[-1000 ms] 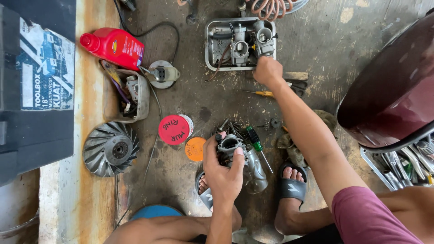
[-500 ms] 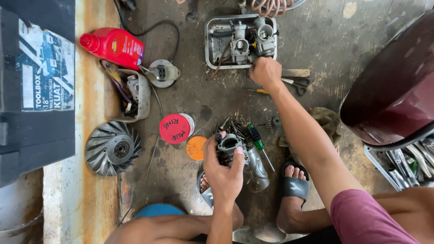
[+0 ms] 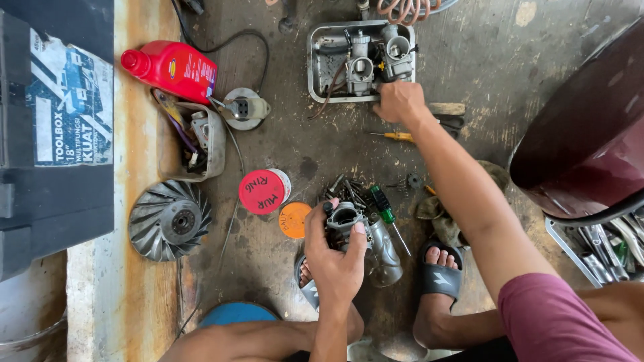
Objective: The person sits on the workshop floor repairing a small engine carburetor. They unscrew parts with a screwdriver, remove internal components by hand, fit a spring and piston assembly into the carburetor body, and press parts into place with their fingers.
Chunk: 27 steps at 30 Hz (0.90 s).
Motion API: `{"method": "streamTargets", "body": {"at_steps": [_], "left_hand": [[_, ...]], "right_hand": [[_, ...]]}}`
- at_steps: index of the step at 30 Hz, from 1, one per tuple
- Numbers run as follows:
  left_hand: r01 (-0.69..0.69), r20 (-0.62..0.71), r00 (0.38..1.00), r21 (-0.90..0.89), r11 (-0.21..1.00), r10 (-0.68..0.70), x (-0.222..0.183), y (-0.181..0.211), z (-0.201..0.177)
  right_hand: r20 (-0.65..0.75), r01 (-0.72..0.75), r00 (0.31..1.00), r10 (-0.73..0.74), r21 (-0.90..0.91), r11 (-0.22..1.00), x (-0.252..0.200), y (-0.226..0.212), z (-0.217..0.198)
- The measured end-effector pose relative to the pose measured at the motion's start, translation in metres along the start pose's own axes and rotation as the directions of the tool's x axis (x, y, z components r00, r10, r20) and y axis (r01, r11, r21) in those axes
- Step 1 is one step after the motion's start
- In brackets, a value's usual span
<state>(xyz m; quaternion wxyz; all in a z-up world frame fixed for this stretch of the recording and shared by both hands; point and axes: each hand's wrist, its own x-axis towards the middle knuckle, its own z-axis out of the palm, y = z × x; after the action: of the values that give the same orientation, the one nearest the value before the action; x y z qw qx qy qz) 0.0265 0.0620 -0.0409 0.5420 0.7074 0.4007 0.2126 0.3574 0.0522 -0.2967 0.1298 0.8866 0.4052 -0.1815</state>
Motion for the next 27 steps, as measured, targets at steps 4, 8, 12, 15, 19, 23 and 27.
{"method": "streamTargets", "body": {"at_steps": [4,8,12,15,19,23,27], "left_hand": [[0.005,-0.001,1.0,-0.011,1.0,-0.005,0.001,0.001,-0.001],[0.002,-0.007,1.0,-0.001,1.0,-0.002,0.001,0.002,0.0],[-0.024,-0.004,1.0,0.021,0.999,0.024,-0.001,0.003,0.001],[-0.036,-0.031,0.999,0.028,0.999,0.037,-0.004,0.006,0.0],[-0.027,-0.037,0.999,0.004,1.0,0.027,-0.016,0.0,0.005],[-0.08,-0.102,0.992,-0.043,0.996,0.076,-0.022,-0.014,0.009],[-0.091,-0.097,0.992,-0.055,0.994,0.085,-0.023,-0.021,0.004]], "right_hand": [[-0.01,0.097,0.995,-0.098,-0.007,0.995,0.0,0.01,-0.002],[-0.192,0.113,0.978,-0.08,0.17,0.979,0.001,0.025,0.014],[-0.422,0.196,0.905,-0.058,0.292,0.936,-0.011,0.027,0.009],[-0.635,0.357,0.772,0.01,0.448,0.82,-0.044,0.02,-0.022],[-0.671,0.336,0.741,0.037,0.418,0.844,-0.053,0.035,0.007],[-0.371,0.139,0.928,-0.03,0.271,0.953,-0.031,0.035,0.038],[-0.448,0.126,0.894,-0.029,0.19,0.974,-0.002,0.033,0.069]]}}
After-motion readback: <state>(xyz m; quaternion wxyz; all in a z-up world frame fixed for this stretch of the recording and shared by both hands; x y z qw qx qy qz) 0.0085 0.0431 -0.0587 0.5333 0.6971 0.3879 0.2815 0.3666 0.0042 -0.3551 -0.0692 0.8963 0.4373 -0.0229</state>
